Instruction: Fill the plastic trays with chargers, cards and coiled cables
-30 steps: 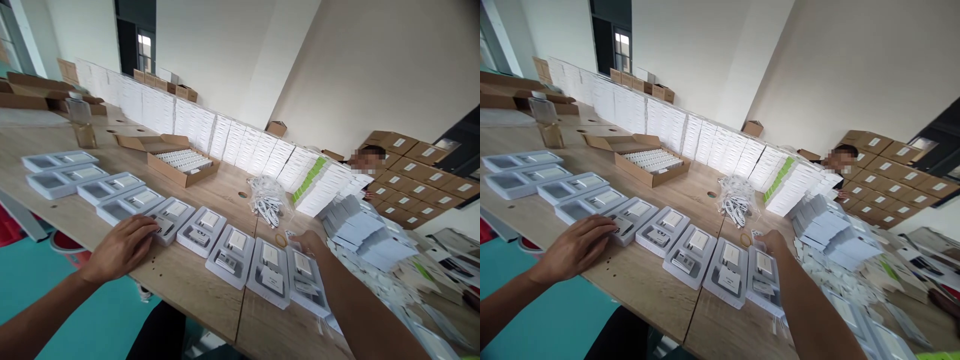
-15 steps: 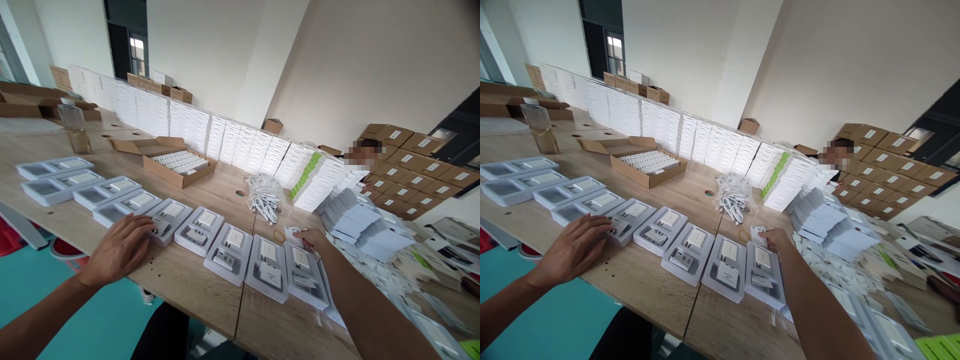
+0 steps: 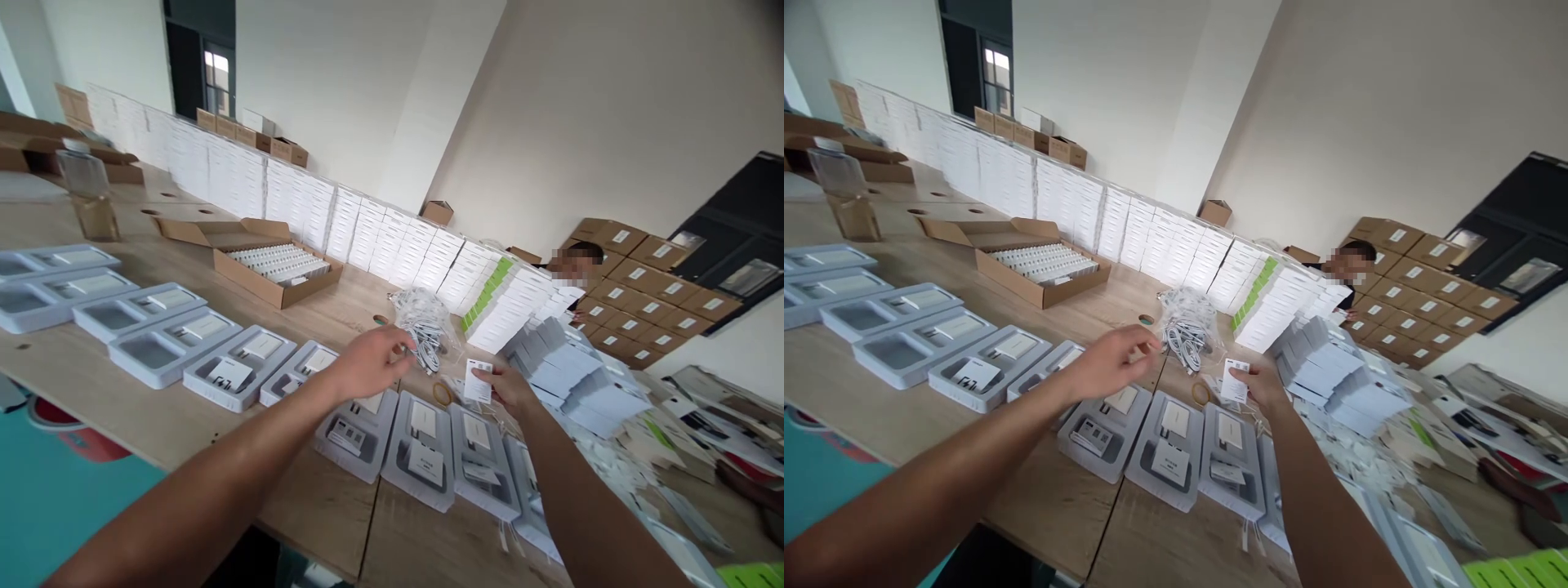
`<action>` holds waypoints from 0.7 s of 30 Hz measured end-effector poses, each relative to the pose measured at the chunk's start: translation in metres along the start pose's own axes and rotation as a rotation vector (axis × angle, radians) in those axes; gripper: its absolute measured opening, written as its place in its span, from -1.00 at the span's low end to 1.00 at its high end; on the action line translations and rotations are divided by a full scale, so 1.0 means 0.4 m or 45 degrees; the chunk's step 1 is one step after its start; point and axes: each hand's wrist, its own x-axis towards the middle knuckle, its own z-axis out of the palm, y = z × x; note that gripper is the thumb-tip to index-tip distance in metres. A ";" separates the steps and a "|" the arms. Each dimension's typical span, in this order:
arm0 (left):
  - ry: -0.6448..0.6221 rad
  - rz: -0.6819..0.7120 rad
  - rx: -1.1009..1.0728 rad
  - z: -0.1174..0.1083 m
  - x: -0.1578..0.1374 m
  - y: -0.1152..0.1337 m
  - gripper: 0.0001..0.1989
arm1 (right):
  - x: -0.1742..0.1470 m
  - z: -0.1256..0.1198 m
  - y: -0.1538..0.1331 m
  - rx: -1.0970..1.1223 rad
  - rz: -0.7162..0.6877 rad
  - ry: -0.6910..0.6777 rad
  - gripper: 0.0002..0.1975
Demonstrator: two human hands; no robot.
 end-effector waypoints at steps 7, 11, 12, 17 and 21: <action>-0.245 -0.299 -0.506 0.111 0.057 -0.025 -0.54 | -0.173 0.136 -0.060 0.301 -0.194 -0.307 -0.66; -0.447 -0.428 -0.876 0.135 0.035 -0.047 -0.69 | -0.267 0.228 -0.037 0.357 -0.256 -0.445 -0.67; -0.447 -0.452 -0.914 0.140 0.030 -0.054 -0.73 | -0.278 0.236 -0.026 0.345 -0.270 -0.454 -0.66; -0.431 -0.500 -1.028 0.153 0.020 -0.070 -0.78 | -0.291 0.213 0.021 0.270 -0.326 -0.544 -0.65; -0.440 -0.661 -1.296 0.150 0.020 -0.056 -0.79 | -0.290 0.186 0.032 0.286 -0.438 -0.477 -0.79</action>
